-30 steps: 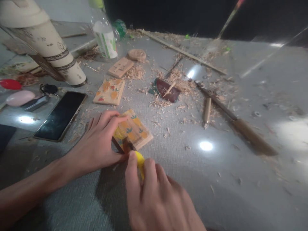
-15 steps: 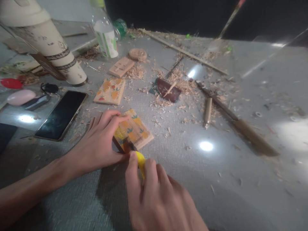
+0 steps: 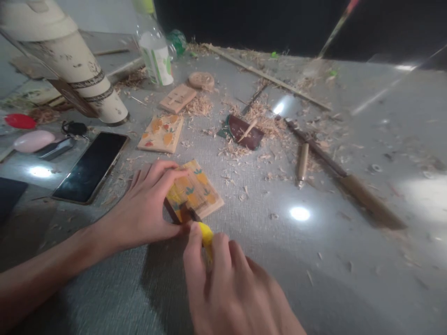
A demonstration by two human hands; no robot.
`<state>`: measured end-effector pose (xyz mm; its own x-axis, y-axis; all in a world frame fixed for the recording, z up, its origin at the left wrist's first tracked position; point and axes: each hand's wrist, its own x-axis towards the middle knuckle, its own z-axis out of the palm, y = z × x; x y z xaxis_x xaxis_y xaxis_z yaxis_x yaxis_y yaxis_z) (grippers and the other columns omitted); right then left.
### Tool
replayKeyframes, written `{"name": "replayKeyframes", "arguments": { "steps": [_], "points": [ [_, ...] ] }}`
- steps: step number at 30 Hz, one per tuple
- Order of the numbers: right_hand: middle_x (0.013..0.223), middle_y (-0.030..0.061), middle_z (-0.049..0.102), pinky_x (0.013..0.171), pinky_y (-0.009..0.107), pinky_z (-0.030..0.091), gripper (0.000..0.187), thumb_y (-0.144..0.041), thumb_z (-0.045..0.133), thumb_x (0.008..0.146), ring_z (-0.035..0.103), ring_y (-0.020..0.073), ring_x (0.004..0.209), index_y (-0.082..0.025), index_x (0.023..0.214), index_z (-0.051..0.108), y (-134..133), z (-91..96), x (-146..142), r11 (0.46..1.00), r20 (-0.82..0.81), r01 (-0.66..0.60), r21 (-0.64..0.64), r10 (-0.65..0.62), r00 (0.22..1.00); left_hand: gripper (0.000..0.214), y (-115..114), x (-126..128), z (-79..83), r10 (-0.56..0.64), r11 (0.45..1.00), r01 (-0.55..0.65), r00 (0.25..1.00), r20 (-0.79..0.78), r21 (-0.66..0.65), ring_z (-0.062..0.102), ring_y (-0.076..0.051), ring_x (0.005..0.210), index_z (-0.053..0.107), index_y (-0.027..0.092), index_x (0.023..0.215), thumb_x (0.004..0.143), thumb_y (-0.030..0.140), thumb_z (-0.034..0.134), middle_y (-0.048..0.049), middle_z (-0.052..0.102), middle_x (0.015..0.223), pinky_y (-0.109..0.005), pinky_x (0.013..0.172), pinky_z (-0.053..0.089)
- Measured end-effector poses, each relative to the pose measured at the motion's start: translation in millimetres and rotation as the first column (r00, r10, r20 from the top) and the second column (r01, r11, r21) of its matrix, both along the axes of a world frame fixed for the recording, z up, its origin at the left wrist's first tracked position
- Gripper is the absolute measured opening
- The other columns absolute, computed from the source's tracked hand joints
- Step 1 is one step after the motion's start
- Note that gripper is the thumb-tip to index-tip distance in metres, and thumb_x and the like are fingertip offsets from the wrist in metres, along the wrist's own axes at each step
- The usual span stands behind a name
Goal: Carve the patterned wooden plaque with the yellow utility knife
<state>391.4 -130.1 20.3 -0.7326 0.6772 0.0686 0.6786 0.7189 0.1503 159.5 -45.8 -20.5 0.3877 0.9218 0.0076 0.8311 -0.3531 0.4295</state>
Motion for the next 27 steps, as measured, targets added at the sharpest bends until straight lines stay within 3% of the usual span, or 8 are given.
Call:
{"name": "replayKeyframes", "arguments": {
  "steps": [27],
  "points": [
    [0.091,0.0056,0.072,0.045,0.023,0.048,0.056,-0.01,0.052,0.093,0.066,0.0136,0.064,-0.011,0.148,0.059,2.0,7.0,6.8,0.998,-0.024,-0.002,-0.063,0.001,1.0,0.096,3.7,-6.2,-1.8,-0.069,0.998,0.069,0.998,-0.003,-0.008,0.049,-0.044,0.133,0.048,0.025,0.15,0.069,0.061,0.083,-0.0158,0.048,0.15,-0.068,0.111,0.043]
  ]
}}
